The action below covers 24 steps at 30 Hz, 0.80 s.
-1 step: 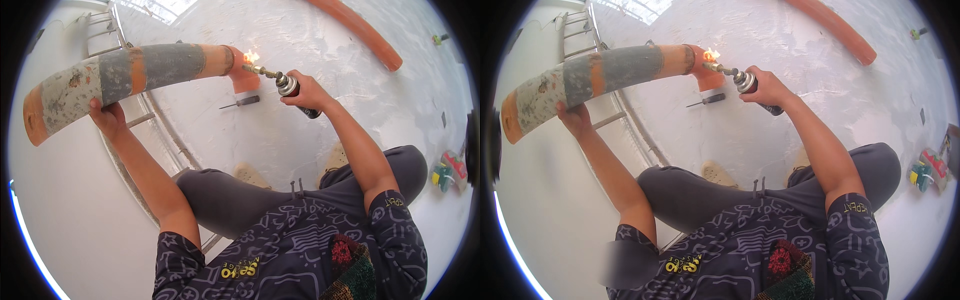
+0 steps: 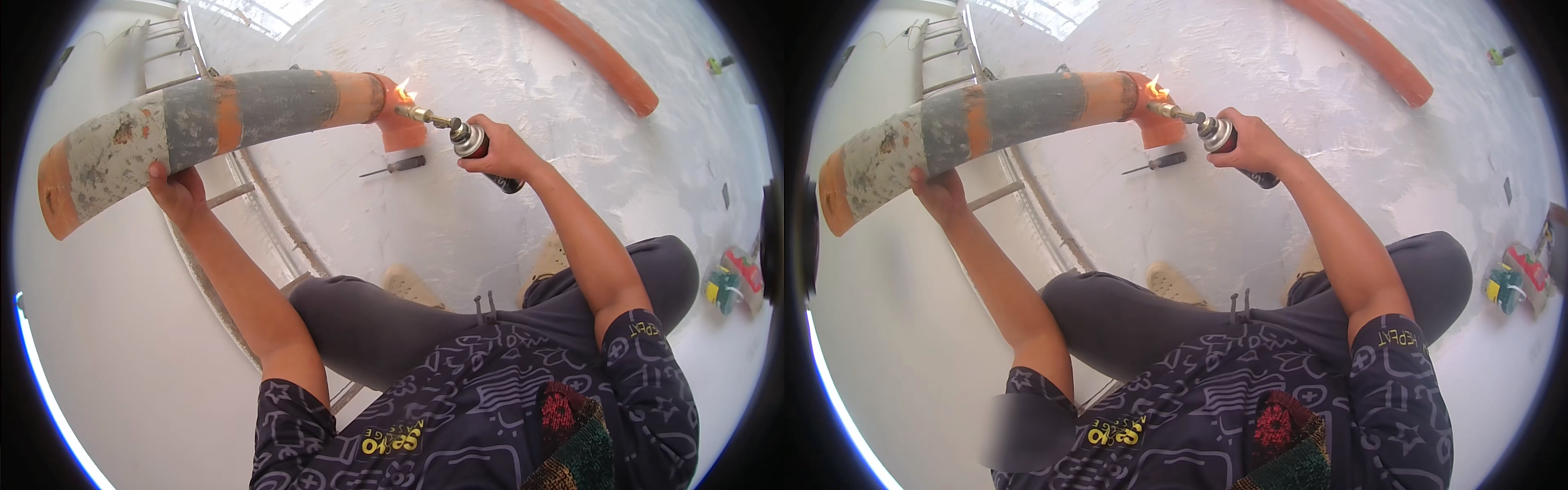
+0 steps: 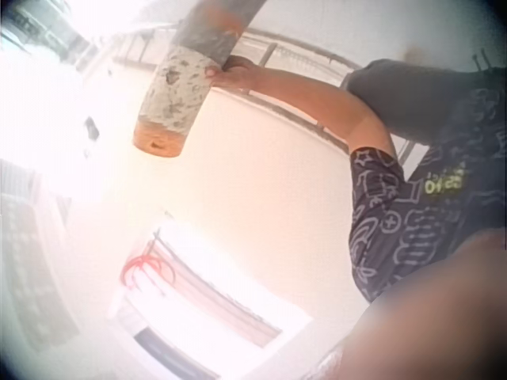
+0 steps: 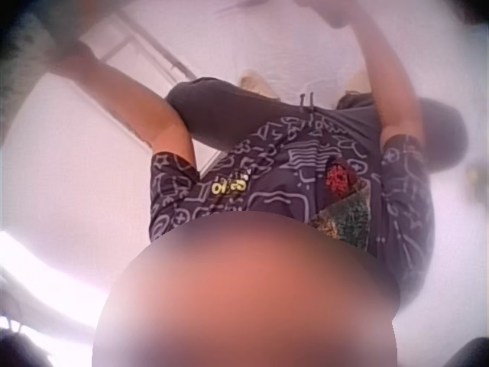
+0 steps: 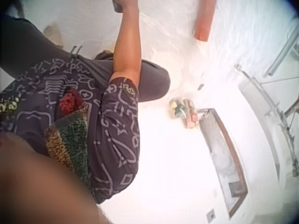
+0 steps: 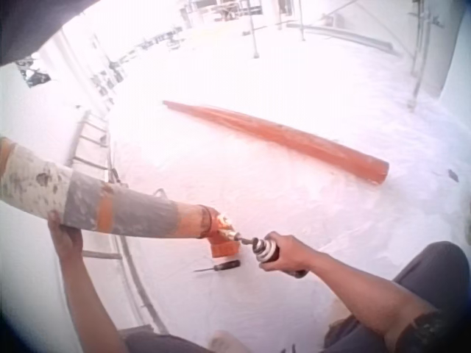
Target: The person uses a blowtorch to heat a section of an orange pipe. They rotate the pipe to apply heat evenly around the circumference.
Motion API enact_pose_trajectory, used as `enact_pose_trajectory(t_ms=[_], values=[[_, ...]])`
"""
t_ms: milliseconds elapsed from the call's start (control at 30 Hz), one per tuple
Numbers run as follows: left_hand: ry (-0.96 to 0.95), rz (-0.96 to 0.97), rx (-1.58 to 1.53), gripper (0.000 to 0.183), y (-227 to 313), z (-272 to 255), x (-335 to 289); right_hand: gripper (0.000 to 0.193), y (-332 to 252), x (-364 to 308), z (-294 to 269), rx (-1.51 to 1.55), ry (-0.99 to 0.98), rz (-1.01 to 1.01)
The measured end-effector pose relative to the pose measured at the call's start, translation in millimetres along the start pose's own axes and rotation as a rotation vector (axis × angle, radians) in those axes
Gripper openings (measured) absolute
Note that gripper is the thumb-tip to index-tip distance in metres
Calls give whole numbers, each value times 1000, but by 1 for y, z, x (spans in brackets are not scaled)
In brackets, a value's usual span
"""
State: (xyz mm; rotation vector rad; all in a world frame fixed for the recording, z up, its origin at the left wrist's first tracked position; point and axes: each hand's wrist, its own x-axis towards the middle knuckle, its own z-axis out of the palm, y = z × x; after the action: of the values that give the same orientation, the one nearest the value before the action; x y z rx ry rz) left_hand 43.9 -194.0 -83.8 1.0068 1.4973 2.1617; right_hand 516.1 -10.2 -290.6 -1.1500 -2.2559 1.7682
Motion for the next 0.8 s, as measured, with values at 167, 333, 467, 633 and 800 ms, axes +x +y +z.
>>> enact_pose_trajectory(t_ms=[167,333,467,633,800], values=[[-94,24,35,89,18,-34,-6,72,-17,-4,26,-51,15,-55],[-93,-11,25,88,23,-42,-11,69,-17,-3,35,-68,34,-48],[-102,-27,18,88,18,-38,-14,66,-15,-2,35,-75,21,-95],[-82,-19,29,87,12,-29,-14,62,-13,-3,39,-120,92,-115],[-82,-23,33,86,13,-25,-14,60,-14,-5,51,-217,118,-147]])
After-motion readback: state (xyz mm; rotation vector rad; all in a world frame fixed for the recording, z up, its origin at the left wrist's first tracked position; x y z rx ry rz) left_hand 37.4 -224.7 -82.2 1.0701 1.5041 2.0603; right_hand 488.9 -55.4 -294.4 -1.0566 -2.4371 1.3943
